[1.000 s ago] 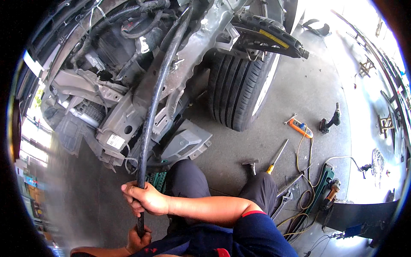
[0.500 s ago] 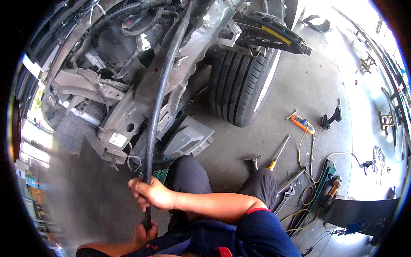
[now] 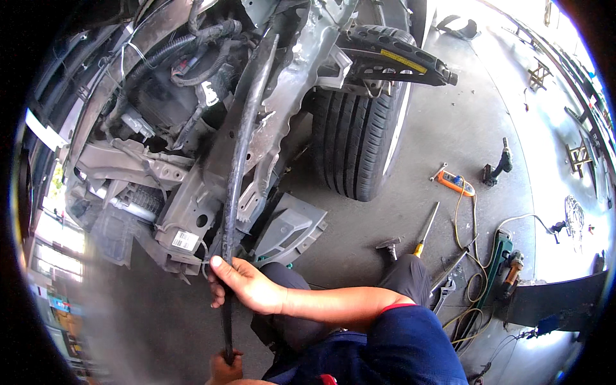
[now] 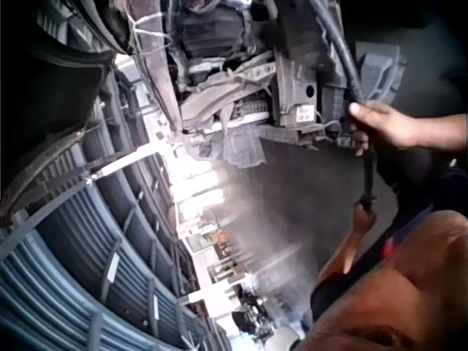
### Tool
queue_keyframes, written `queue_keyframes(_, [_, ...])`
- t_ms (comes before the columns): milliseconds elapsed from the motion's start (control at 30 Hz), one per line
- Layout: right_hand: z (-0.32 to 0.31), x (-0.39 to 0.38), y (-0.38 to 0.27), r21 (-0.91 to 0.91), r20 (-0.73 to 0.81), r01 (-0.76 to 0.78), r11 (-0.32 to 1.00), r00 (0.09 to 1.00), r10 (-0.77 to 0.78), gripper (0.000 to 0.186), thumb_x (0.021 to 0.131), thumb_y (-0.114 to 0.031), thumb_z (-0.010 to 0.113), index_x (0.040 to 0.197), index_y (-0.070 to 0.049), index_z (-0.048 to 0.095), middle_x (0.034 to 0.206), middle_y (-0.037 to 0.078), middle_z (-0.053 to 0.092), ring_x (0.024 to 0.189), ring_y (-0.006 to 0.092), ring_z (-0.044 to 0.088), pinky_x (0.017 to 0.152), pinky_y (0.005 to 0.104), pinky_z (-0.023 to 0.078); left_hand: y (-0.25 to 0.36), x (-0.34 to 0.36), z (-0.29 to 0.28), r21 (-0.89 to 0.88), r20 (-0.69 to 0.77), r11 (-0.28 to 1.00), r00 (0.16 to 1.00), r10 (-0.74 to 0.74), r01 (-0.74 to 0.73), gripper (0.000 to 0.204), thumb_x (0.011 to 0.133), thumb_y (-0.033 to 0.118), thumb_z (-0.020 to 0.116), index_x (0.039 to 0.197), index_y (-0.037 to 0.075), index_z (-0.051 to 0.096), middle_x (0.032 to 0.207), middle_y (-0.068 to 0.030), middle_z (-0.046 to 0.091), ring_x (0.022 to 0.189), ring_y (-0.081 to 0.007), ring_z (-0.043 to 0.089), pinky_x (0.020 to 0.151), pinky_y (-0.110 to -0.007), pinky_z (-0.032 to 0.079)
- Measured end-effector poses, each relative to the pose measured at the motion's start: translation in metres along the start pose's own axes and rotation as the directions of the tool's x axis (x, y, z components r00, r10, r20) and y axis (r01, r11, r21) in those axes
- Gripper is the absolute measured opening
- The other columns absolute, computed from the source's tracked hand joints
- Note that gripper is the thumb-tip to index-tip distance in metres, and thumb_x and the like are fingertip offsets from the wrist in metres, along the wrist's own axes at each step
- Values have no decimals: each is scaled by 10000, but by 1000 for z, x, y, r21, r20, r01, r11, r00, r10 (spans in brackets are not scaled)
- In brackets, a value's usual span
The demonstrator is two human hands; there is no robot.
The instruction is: The person repairs a damaged front chassis of a car by hammering a metal frame and using a long pry bar to straighten the structure.
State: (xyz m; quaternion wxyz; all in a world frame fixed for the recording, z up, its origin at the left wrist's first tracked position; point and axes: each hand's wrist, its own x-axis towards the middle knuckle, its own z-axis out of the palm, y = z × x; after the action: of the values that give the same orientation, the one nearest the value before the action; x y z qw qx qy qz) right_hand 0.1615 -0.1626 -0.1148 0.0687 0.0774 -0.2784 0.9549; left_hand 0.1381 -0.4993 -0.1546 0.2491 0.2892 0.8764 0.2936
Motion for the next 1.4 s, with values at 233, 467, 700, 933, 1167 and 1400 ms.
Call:
queue_keyframes(233, [29,21,-26,42,-144,126,991,982,-119,445,1077,-506,446,916,-91,454,736,12,472,673,148,517,662,348,524,53,0,-53,-88,184,991,979,-85,103,162,959,101,614,1093,46,687,723,-56,643,610,-148,582,569,-302,473])
queue_keyframes(467, [26,20,-27,104,-218,137,985,969,-112,441,1063,-505,486,887,-104,439,679,-6,429,569,137,465,552,320,473,39,21,-43,-336,409,934,912,25,125,177,989,110,567,1119,33,659,651,12,568,553,-80,509,526,-266,423])
queue_keyframes(700, [18,18,-28,73,-159,142,987,979,-129,434,1070,-489,480,869,-105,452,637,-3,414,553,139,439,572,348,479,28,22,-26,-165,384,980,923,-37,108,217,992,126,528,1155,66,658,658,27,554,571,-59,485,537,-255,404])
queue_keyframes(933, [15,8,-34,10,-138,126,992,983,-123,437,1084,-459,459,825,-110,422,619,-4,399,521,134,429,531,339,477,50,23,-12,-365,507,827,836,-208,427,263,932,250,700,1011,-1,697,786,-29,675,728,-127,619,676,-303,497])
queue_keyframes(1167, [12,11,-32,30,-104,141,990,985,-137,451,1096,-441,429,789,-111,406,610,-4,404,513,127,443,516,334,480,13,15,-6,-315,383,908,912,-145,277,315,920,304,729,1003,2,699,788,-31,689,718,-111,624,664,-291,501])
queue_keyframes(1400, [5,14,-28,-5,-87,174,985,981,-174,433,1097,-424,440,800,-113,390,608,-3,413,502,132,450,488,330,470,9,19,0,-265,333,918,921,-201,296,241,910,252,707,945,13,706,741,-26,673,691,-113,620,642,-297,507])
